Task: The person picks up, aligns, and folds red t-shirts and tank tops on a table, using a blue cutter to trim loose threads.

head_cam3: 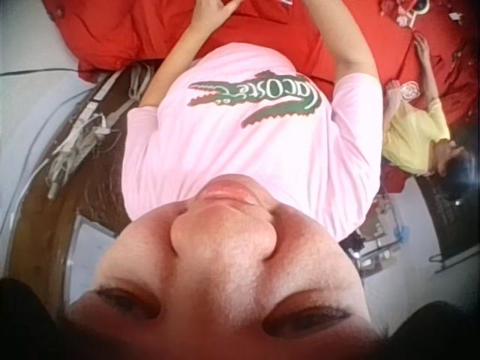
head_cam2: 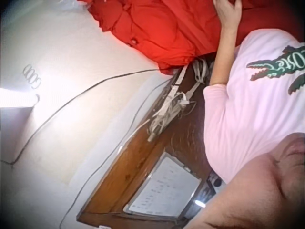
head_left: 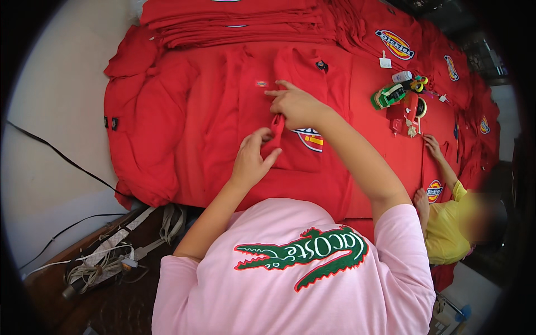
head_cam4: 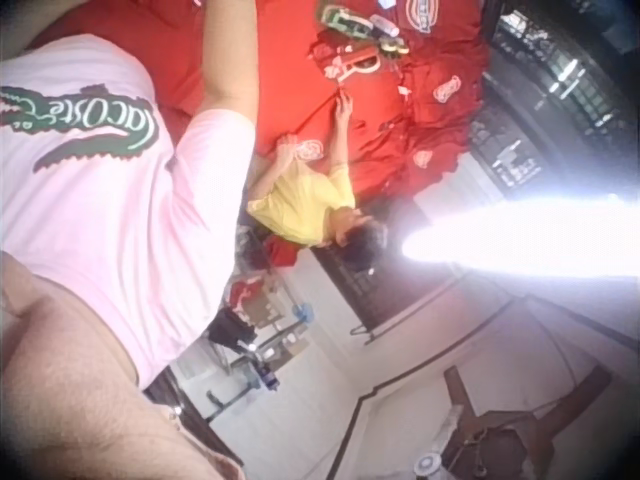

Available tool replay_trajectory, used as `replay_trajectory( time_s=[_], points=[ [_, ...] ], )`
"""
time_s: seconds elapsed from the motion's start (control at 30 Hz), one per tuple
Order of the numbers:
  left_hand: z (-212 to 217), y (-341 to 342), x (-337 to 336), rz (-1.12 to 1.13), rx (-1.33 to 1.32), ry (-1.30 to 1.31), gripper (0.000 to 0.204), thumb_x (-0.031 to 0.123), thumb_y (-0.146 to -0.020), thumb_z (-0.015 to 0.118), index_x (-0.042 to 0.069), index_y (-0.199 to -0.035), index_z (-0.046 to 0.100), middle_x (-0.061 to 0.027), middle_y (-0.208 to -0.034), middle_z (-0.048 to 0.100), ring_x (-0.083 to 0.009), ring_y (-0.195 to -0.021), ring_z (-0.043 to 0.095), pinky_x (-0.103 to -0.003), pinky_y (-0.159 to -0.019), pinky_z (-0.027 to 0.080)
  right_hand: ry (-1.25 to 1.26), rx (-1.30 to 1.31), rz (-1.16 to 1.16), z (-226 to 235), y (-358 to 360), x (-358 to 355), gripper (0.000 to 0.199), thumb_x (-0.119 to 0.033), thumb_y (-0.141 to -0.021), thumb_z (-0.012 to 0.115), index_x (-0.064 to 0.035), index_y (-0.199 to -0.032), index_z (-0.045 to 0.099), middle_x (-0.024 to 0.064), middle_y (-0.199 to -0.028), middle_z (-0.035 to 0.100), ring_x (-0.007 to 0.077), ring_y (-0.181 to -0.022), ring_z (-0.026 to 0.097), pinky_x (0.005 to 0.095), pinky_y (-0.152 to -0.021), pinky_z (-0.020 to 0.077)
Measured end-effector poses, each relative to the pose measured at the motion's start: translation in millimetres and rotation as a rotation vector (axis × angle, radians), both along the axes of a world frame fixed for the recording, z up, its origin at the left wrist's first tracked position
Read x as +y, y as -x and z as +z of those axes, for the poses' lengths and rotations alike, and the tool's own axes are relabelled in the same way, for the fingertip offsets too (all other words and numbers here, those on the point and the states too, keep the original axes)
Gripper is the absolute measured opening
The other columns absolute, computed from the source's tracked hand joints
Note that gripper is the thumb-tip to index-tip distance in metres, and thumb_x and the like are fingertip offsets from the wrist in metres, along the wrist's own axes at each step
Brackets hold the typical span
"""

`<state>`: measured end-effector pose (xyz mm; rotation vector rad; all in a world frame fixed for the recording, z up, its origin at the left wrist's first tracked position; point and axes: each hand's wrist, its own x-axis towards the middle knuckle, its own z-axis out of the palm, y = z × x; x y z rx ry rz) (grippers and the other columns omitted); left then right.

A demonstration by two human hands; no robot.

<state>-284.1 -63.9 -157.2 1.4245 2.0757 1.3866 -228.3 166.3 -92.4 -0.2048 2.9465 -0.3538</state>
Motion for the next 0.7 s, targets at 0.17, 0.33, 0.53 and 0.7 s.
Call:
replay_trajectory(
  time_s=[0.17,0.33,0.53,0.7],
  points=[
    [-17.6,36.5,24.3,-0.07,0.031,0.31,0.047,0.014,-0.078,0.082,0.006,-0.121,0.066,-0.0137,-0.115,0.072,-0.031,-0.118,0.064,-0.054,-0.121,0.028,0.204,0.403,-0.15,96.8,-50.1,13.0,0.018,-0.004,-0.07,0.074,-0.0009,-0.087,0.068,0.0111,-0.081,0.07,0.0298,-0.085,0.07,0.0538,-0.118,0.0411],
    [-26.4,95.1,43.3,0.05,0.325,0.11,0.029,0.007,-0.08,0.071,0.009,-0.109,0.071,-0.0108,-0.114,0.073,-0.0283,-0.12,0.065,-0.058,-0.124,0.021,-0.015,0.509,-0.305,194.6,-127.6,4.2,0.025,-0.001,-0.06,0.075,-0.0008,-0.083,0.067,0.0103,-0.067,0.058,0.0288,-0.067,0.062,0.0492,-0.109,0.052],
    [111.5,142.7,2.6,-0.259,-0.164,0.004,0.015,0.001,-0.085,0.05,0.0,-0.089,0.064,0.0011,-0.073,0.057,-0.0075,-0.071,0.053,-0.026,-0.074,0.046,0.17,0.522,-0.723,236.3,-243.9,-26.9,0.02,-0.006,-0.071,0.086,-0.001,-0.085,0.072,0.0072,-0.068,0.064,0.015,-0.064,0.062,0.0292,-0.068,0.0514],
    [196.7,143.1,-44.9,-0.339,-0.224,0.274,0.01,0.0,-0.087,0.055,0.0,-0.089,0.064,0.0044,-0.072,0.047,-0.0039,-0.068,0.042,-0.023,-0.063,0.034,0.284,0.487,-0.995,184.0,-269.9,-29.4,0.026,-0.021,-0.083,0.085,0.0015,-0.087,0.072,0.007,-0.066,0.062,0.012,-0.061,0.056,0.0302,-0.061,0.0467]
  ],
)
